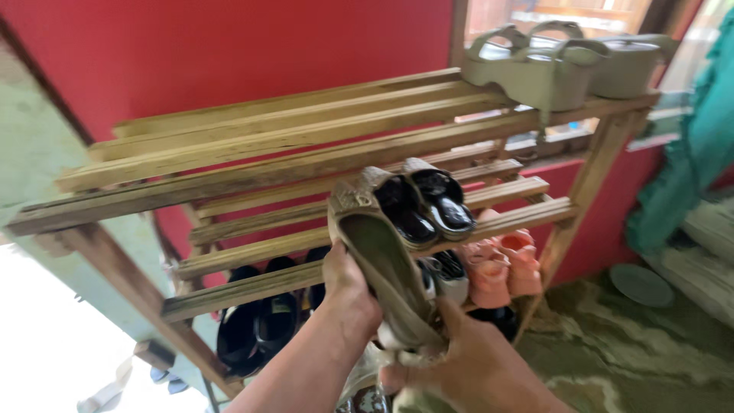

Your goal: The person wipes several pairs of shoes on a wooden rack using a cloth. They handle each shoe individually, wiping the exterior surfaces before placing them back on the rack.

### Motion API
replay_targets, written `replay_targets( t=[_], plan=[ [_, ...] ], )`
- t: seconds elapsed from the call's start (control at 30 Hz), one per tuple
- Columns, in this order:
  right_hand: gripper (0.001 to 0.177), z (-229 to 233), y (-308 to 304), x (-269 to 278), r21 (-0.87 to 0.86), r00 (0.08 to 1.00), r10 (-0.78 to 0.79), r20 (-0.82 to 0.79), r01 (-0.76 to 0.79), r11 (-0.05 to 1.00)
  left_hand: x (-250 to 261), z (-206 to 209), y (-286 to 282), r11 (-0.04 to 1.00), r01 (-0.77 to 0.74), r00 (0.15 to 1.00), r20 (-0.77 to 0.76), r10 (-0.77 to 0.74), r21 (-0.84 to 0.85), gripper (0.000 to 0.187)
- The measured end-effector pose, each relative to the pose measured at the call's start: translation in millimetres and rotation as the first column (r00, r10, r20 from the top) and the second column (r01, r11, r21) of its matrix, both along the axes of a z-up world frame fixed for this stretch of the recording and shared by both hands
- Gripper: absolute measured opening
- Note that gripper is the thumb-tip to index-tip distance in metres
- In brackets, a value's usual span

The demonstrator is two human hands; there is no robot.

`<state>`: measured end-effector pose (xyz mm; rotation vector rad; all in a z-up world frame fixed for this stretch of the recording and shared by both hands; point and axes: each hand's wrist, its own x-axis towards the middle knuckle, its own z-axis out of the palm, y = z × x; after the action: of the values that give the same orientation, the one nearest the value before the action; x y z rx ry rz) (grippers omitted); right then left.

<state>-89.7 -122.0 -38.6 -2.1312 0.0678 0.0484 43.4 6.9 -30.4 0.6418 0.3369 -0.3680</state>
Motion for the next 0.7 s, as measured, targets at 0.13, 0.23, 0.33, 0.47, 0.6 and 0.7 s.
replay_targets(
  t=[0.13,0.23,0.33,0.47,0.6,0.7],
  plan=[
    [0.081,27.6,-5.3,-9.9,-0.293,0.928,-0.352,-0.126,0.304,0.906,0.7,-8.2,-44.2,0.996,0.082,0.996,0.028,-0.081,-0.023,0.061],
    [0.071,43.5,-28.7,-12.3,-0.266,0.891,-0.422,-0.167,0.371,0.89,3.7,-7.2,-78.3,0.985,0.168,0.984,-0.051,-0.169,-0.022,0.063],
    [0.079,39.9,-66.1,-16.9,-0.001,0.902,-0.431,-0.013,0.431,0.902,5.0,-4.0,-108.9,0.95,0.309,0.95,0.022,-0.31,0.047,0.061],
    [0.054,22.6,-129.9,-1.7,-0.245,0.849,-0.528,0.024,0.517,0.82,10.5,6.5,-149.3,0.818,0.384,0.866,0.14,-0.48,0.429,0.051],
    [0.055,7.9,-194.0,30.5,-0.331,0.843,-0.493,0.216,0.538,0.775,20.9,-4.4,-159.2,0.017,-0.37,0.667,0.279,-0.691,0.929,0.041],
    [0.06,5.9,-236.3,70.8,-0.42,0.841,-0.445,0.307,0.54,0.73,33.9,-17.3,-163.0,-0.11,-0.709,0.431,0.304,-0.85,0.697,0.053]
  ],
)
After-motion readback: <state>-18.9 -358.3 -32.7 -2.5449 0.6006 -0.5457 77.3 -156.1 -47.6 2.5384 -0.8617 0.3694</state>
